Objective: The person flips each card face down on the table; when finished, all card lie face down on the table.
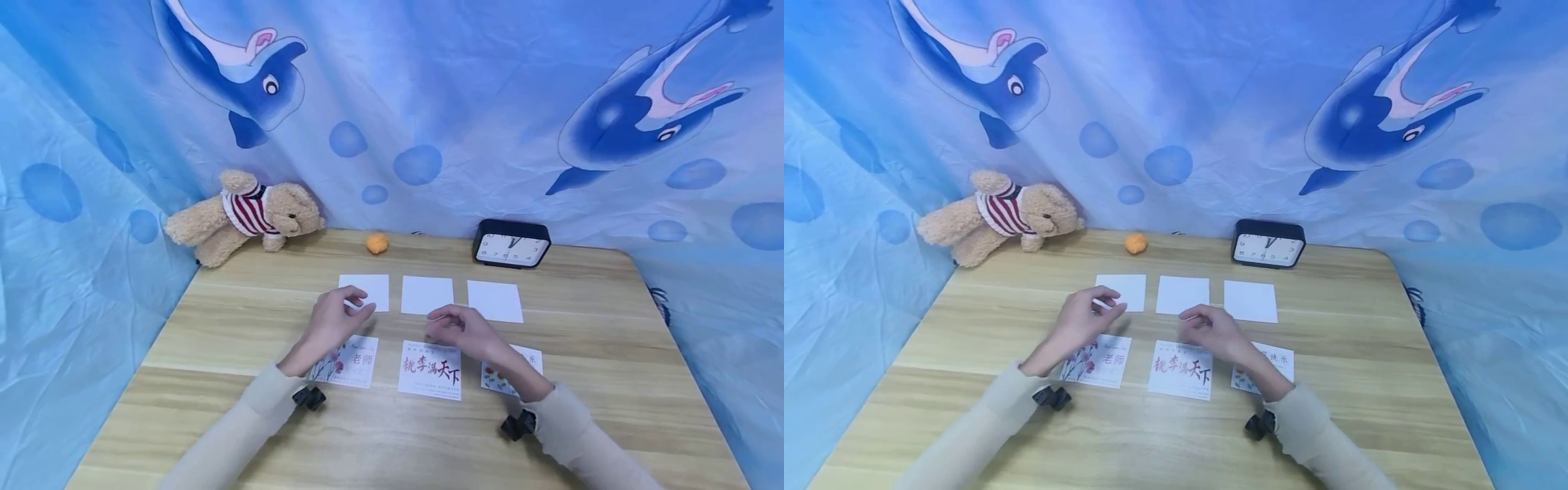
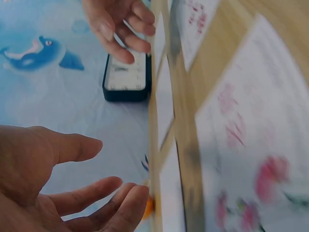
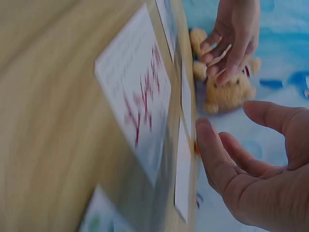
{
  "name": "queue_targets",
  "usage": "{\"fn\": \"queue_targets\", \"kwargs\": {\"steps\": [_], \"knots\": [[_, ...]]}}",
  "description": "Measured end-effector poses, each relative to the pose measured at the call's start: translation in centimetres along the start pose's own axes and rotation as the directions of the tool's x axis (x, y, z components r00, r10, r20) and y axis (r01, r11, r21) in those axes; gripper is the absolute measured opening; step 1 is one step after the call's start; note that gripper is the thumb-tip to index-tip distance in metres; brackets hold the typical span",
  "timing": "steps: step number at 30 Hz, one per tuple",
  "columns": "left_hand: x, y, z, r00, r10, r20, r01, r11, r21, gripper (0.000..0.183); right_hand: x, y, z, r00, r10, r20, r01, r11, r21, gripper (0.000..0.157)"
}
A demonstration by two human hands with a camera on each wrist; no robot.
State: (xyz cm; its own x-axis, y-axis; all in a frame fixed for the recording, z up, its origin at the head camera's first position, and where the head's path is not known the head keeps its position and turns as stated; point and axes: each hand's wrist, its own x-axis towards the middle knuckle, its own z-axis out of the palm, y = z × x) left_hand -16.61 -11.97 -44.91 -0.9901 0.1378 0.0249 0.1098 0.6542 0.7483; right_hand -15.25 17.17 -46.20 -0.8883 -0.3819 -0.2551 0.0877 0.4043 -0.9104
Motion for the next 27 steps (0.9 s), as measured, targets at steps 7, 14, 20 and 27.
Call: {"fn": "queue_targets", "kwargs": {"steps": [7, 14, 20, 27], "knots": [[-2.0, -1.9, -1.6, 0.998, -0.070, 0.006, 0.070, 0.995, 0.075, 0.036, 0.2, -0.6, 3.3, 0.996, -0.033, 0.078, 0.034, 0.999, -0.007, 0.046], [-4.0, -3.2, -2.6, 0.994, -0.106, -0.019, 0.107, 0.986, 0.127, 0.042, 0.1, -0.7, 6.3, 0.987, -0.025, 0.159, -0.005, 0.982, 0.191, 0.062], [-5.5, -3.7, -3.2, 0.992, -0.125, -0.033, 0.128, 0.980, 0.154, 0.038, -0.1, -0.9, 8.1, 0.984, -0.015, 0.179, -0.040, 0.953, 0.300, 0.073], [-6.6, -4.0, -3.2, 0.982, -0.183, -0.039, 0.186, 0.973, 0.137, 0.041, -0.3, -1.3, 9.2, 0.990, -0.006, 0.144, -0.046, 0.933, 0.356, 0.074]]}}
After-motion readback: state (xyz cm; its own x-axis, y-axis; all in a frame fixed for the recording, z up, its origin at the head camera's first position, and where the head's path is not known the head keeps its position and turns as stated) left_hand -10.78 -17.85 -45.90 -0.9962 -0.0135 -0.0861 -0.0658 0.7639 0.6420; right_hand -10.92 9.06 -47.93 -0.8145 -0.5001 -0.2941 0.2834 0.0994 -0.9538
